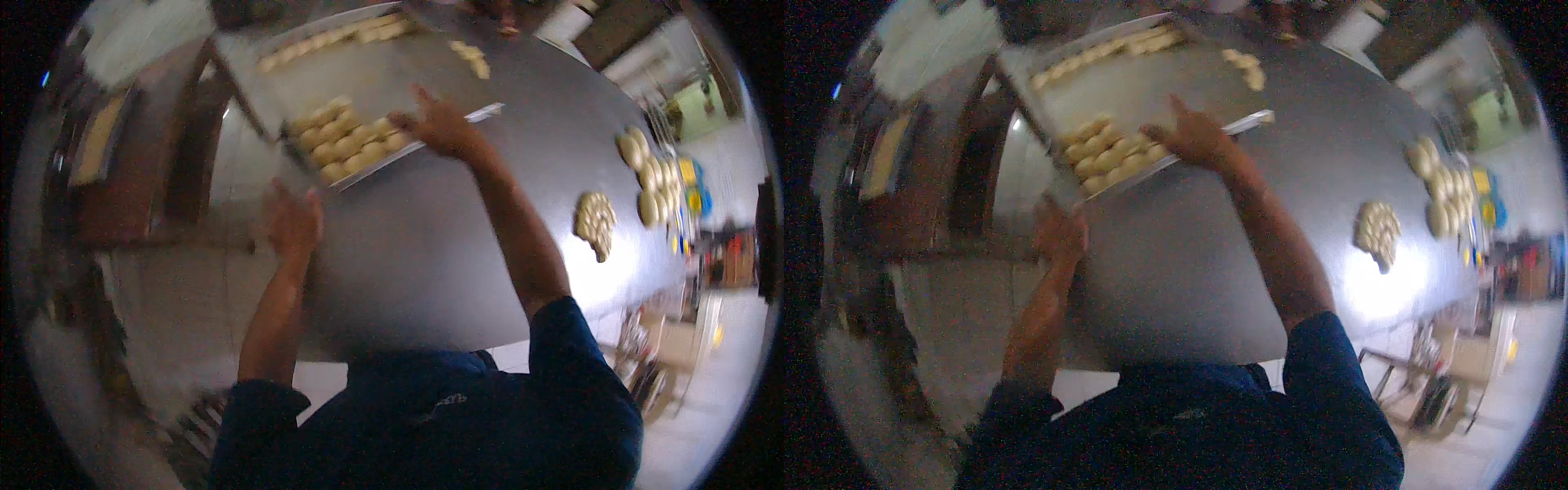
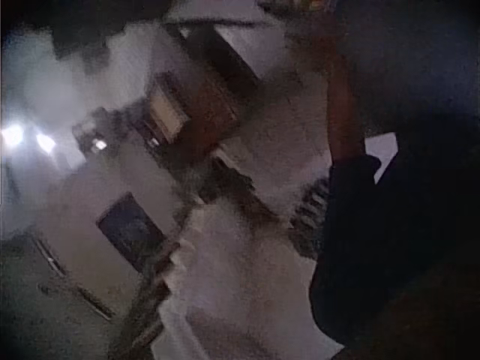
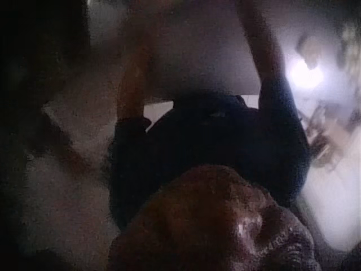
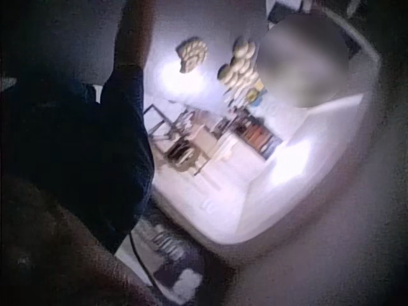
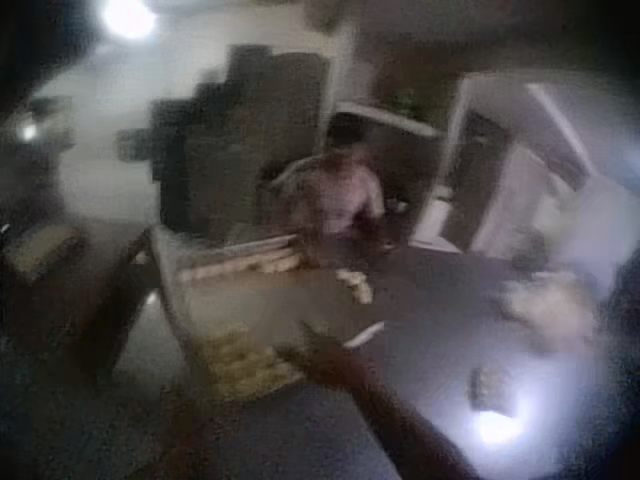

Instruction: The person shapes dough by hand into small balls and larger braided loaves on a metal table, placing the shaped pieces onto a metal tray.

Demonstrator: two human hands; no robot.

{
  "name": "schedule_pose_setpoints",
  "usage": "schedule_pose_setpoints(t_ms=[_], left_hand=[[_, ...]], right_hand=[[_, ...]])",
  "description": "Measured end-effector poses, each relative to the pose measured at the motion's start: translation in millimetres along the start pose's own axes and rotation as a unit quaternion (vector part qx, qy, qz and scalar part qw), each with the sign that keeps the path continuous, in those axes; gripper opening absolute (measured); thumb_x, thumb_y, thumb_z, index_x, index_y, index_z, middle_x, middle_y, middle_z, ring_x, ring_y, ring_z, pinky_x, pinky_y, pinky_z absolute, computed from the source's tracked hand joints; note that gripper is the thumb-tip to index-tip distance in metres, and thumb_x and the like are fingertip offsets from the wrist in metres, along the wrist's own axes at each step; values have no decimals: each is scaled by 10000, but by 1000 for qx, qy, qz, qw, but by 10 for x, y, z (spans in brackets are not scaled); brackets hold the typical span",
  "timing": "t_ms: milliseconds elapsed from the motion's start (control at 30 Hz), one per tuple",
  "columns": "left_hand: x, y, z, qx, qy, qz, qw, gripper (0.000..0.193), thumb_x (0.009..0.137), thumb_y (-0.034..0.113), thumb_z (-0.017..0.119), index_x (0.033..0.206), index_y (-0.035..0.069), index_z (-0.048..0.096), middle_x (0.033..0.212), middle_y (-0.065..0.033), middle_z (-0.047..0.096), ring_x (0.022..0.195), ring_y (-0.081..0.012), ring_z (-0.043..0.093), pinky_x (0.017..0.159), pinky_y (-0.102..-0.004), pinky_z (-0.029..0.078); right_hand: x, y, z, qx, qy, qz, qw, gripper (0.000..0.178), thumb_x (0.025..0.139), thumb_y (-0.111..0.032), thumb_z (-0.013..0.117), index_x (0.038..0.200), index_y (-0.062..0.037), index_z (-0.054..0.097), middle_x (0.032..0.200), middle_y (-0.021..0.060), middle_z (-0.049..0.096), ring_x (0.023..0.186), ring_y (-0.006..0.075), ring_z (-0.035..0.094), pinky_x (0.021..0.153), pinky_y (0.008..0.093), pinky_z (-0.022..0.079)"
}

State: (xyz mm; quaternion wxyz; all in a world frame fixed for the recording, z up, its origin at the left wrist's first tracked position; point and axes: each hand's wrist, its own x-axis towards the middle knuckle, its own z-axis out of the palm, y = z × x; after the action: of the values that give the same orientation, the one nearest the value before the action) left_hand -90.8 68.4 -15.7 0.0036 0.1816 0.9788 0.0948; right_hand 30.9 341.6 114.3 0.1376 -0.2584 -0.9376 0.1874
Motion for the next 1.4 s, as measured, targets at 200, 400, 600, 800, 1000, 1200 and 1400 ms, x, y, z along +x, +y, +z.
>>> schedule_pose_setpoints(t_ms=[200, 400, 600, 800, 1000, 1200, 1400], left_hand=[[203, -249, 175, -36, -50, 32, 998, 953, 998, 658, 481, 1599, -45, 253, 1643, -295, 276, 1489, -481, 309, 1238, -540, 249], [-596, -463, -273, -50, -122, 202, 970, 919, 996, 611, 543, 1618, 4, 243, 1684, -270, 188, 1524, -438, 281, 1241, -497, 234], [-2275, -309, -439, 88, -194, 263, 941, 871, 998, 522, 575, 1606, 2, 230, 1674, -254, 197, 1524, -407, 276, 1213, -509, 282], [-2341, -266, -407, 46, -196, 289, 936, 820, 992, 496, 589, 1571, 7, 276, 1642, -245, 243, 1490, -400, 314, 1199, -508, 299], [-2246, -223, -459, 23, -199, 322, 925, 769, 986, 470, 602, 1537, 13, 322, 1610, -235, 290, 1456, -394, 352, 1184, -508, 315], [-2258, -295, -492, -6, -203, 337, 919, 718, 980, 444, 616, 1503, 19, 369, 1579, -225, 336, 1421, -387, 390, 1169, -508, 332], [-2176, -292, -453, -33, -201, 365, 908, 668, 973, 418, 630, 1469, 24, 415, 1547, -216, 382, 1387, -380, 428, 1154, -507, 349]], right_hand=[[-1954, 962, -39, 74, -34, 176, 981, 413, 937, -246, 719, 1288, -36, 660, 1301, 219, 664, 1076, 396, 677, 898, 485, 538], [-4035, 2150, -327, 49, 192, 106, 974, 219, 922, -134, 657, 1105, -46, 738, 1059, 142, 753, 889, 329, 705, 763, 431, 564], [-5629, 1895, -1038, 257, -442, 161, 844, 326, 881, -326, 682, 991, -39, 791, 987, 164, 774, 920, 344, 718, 829, 479, 542], [-6394, 1478, -1116, 317, -548, 170, 755, 330, 844, -338, 767, 903, -13, 765, 839, 150, 743, 793, 295, 695, 722, 467, 522], [-6322, 1209, -1298, 236, -529, 201, 790, 267, 857, -259, 709, 971, -20, 749, 984, 203, 754, 881, 370, 718, 785, 492, 529], [-6736, 1007, -1041, 342, -433, 227, 803, 340, 901, -357, 700, 958, -23, 726, 927, 175, 753, 861, 335, 723, 752, 498, 528], [-7725, 687, -598, 514, -247, 468, 675, 503, 1042, -492, 532, 1065, -31, 732, 1007, 104, 751, 890, 210, 674, 786, 413, 534]])
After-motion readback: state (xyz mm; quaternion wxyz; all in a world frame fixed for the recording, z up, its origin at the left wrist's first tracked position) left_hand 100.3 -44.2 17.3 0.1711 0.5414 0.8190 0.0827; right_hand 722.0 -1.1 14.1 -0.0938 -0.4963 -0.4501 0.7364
